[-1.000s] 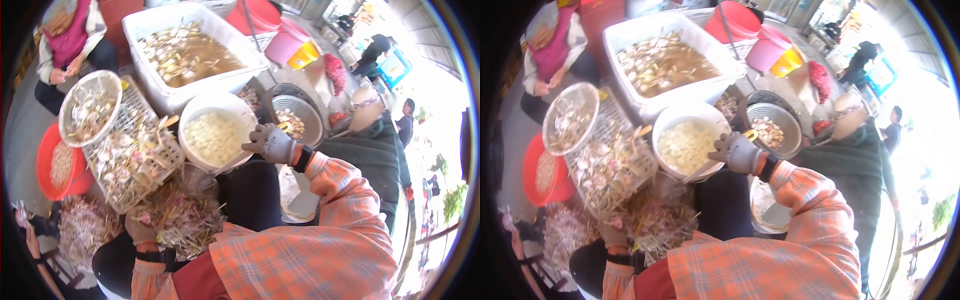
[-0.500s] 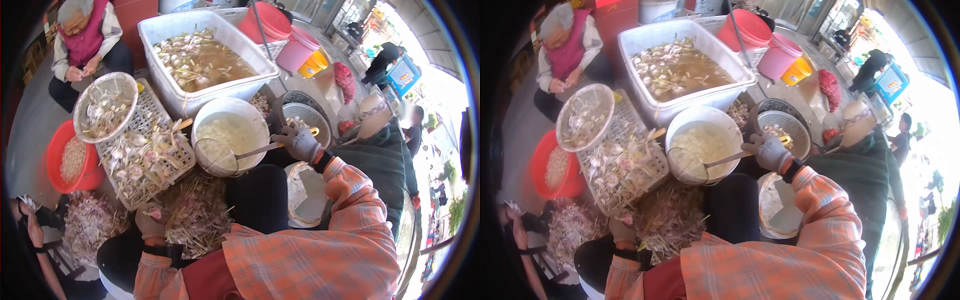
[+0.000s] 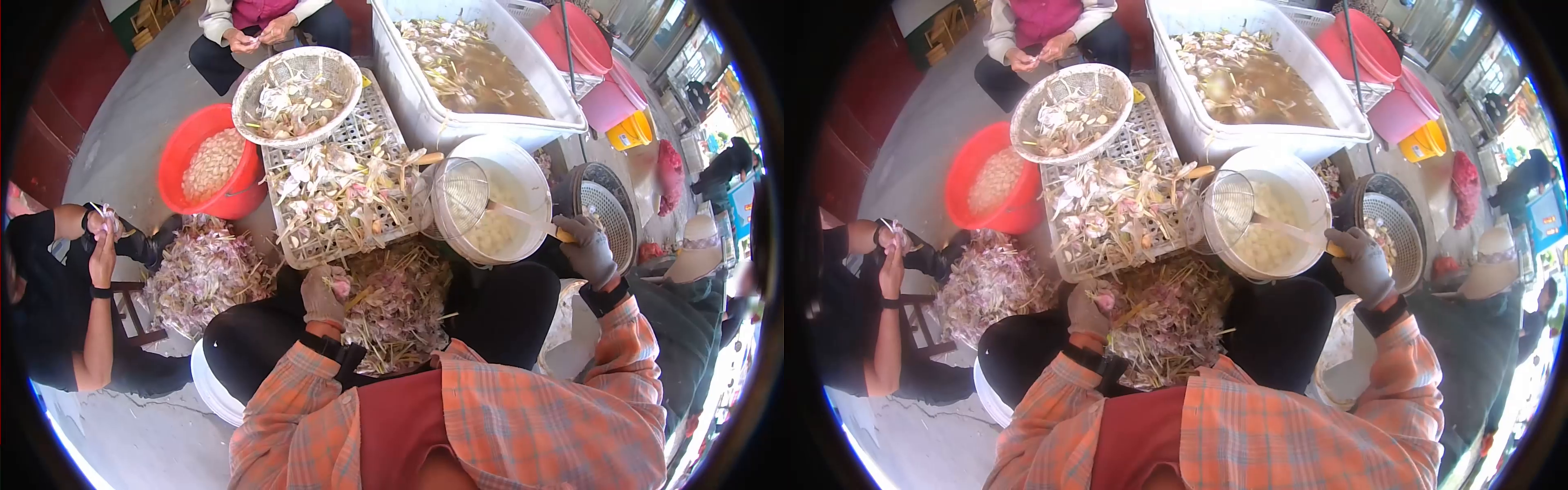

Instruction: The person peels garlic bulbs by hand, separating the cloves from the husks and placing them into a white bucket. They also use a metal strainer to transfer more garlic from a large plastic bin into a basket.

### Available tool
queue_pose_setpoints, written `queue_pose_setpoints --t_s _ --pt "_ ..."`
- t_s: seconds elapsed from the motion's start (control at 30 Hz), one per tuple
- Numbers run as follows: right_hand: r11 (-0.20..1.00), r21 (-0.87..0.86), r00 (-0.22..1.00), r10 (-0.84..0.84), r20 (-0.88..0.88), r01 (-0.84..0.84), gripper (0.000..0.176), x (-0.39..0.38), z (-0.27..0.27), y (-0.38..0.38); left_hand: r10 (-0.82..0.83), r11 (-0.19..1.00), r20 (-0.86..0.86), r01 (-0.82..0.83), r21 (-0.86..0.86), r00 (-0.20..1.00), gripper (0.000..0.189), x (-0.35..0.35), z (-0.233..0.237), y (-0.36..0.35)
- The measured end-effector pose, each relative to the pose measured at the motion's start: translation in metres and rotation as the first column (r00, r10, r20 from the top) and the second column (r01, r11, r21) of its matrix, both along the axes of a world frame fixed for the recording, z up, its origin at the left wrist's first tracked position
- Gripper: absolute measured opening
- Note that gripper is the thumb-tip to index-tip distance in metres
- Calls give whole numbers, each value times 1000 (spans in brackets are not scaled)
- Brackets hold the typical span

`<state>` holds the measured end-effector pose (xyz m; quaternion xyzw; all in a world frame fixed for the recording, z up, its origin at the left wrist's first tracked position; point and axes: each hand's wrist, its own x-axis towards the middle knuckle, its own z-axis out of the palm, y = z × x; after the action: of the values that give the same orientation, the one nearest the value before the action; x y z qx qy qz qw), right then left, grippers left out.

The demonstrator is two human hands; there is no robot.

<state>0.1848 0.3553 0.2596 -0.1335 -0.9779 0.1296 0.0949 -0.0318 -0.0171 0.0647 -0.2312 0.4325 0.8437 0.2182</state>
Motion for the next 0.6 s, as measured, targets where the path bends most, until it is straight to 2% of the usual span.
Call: queue_pose_setpoints --t_s 0.03,0.07,0.13,0.17,0.23,0.27,0.3,0.33,0.4,0.43,0.53,0.57,0.6 --pt "951 -298 994 -98 -40 81 40 3 -3 2 23 1000 10 -23 11 1000 15 0 3 0" --pt "842 -529 987 -155 -51 105 38 1 1 4 25 999 20 -26 29 999 15 -2 -1 0" --pt "470 -876 964 -266 -22 110 34 0 17 5 26 997 44 -29 68 999 16 -4 -10 2" --pt "411 -906 947 -320 -41 100 33 -3 25 4 13 998 58 -16 66 998 15 -4 -14 1" --pt "456 -865 944 -323 59 210 34 -6 37 17 -17 998 84 11 64 996 14 -5 -9 2" --pt "477 -838 939 -327 110 265 34 -7 41 21 -26 999 41 24 45 999 14 -3 -6 2" --pt "530 -806 945 -310 104 263 38 -9 45 19 -33 999 -4 33 28 999 14 -1 -3 2" --pt "533 -800 936 -338 98 277 40 -13 48 23 -38 999 -49 38 14 998 13 1 0 2" --pt "546 -782 917 -390 80 301 44 -20 58 34 -52 997 -8 53 62 999 15 -2 -1 -2" --pt "479 -822 909 -403 106 309 50 -28 66 39 -68 994 15 66 85 998 16 -3 -2 -5" --pt "483 -873 949 -300 -97 63 52 -56 70 81 -48 958 -15 50 281 999 19 -10 0 -10" --pt "354 -935 899 -406 -164 -10 54 -67 74 86 -59 982 -85 73 175 995 18 -14 7 -11" --pt "402 -909 906 -416 -73 111 54 -76 74 97 -48 996 -182 61 67 982 18 -13 25 -9"
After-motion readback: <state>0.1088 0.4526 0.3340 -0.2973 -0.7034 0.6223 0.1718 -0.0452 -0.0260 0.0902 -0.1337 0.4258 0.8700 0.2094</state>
